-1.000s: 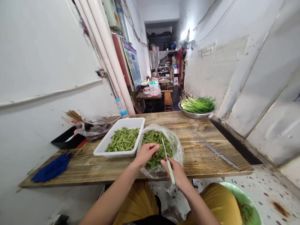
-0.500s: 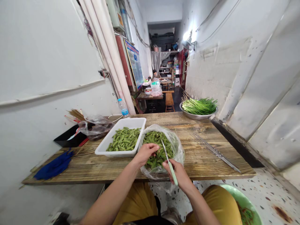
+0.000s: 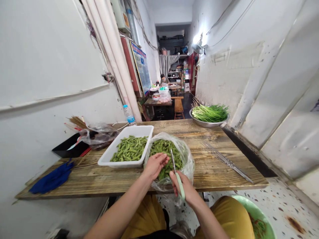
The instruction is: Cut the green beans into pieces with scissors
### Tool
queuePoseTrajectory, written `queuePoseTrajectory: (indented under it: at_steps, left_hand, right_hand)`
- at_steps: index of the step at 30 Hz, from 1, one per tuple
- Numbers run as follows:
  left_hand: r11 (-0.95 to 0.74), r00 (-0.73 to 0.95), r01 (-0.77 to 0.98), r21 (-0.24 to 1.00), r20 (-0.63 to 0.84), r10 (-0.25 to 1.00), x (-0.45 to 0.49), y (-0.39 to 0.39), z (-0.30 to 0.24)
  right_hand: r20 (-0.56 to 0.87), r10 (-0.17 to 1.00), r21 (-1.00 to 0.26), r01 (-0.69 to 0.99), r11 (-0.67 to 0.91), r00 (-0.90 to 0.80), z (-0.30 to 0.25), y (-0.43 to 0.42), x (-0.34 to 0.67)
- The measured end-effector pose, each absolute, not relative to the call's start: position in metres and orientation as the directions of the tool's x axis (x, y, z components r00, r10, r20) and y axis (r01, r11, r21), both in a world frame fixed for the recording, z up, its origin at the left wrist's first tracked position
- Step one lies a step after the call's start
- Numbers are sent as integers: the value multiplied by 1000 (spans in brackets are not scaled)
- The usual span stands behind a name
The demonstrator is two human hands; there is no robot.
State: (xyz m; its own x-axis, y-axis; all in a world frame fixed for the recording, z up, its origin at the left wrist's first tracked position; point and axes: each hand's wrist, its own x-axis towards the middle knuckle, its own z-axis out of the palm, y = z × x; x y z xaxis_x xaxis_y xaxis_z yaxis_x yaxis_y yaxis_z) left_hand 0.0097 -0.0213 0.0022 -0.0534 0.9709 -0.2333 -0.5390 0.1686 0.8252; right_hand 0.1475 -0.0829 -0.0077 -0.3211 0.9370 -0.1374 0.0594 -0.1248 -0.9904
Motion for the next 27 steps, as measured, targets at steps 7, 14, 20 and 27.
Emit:
queuePoseTrajectory:
  at_steps: [7,14,20,27]
  left_hand:
    - [191,-42,-514,836,-247,968,19,-31,-3]
    - [-70,-433,27,997,75,898,-42,-9,-1]
    - [8,-364,849,529,572,735,-102,15,23]
    - [-88,20,908,409,165,986,-44,36,14]
  right_hand:
    - [-192,930,-981,23,-195,-312,-19,-79,145]
    - [-218,934,-975,25,-220,-284,-33,-80,154]
    - [-222,929,-975,50,-217,-295,-38,-86,167]
    - [-280,914,-960,91,-265,-293,-27,-91,167]
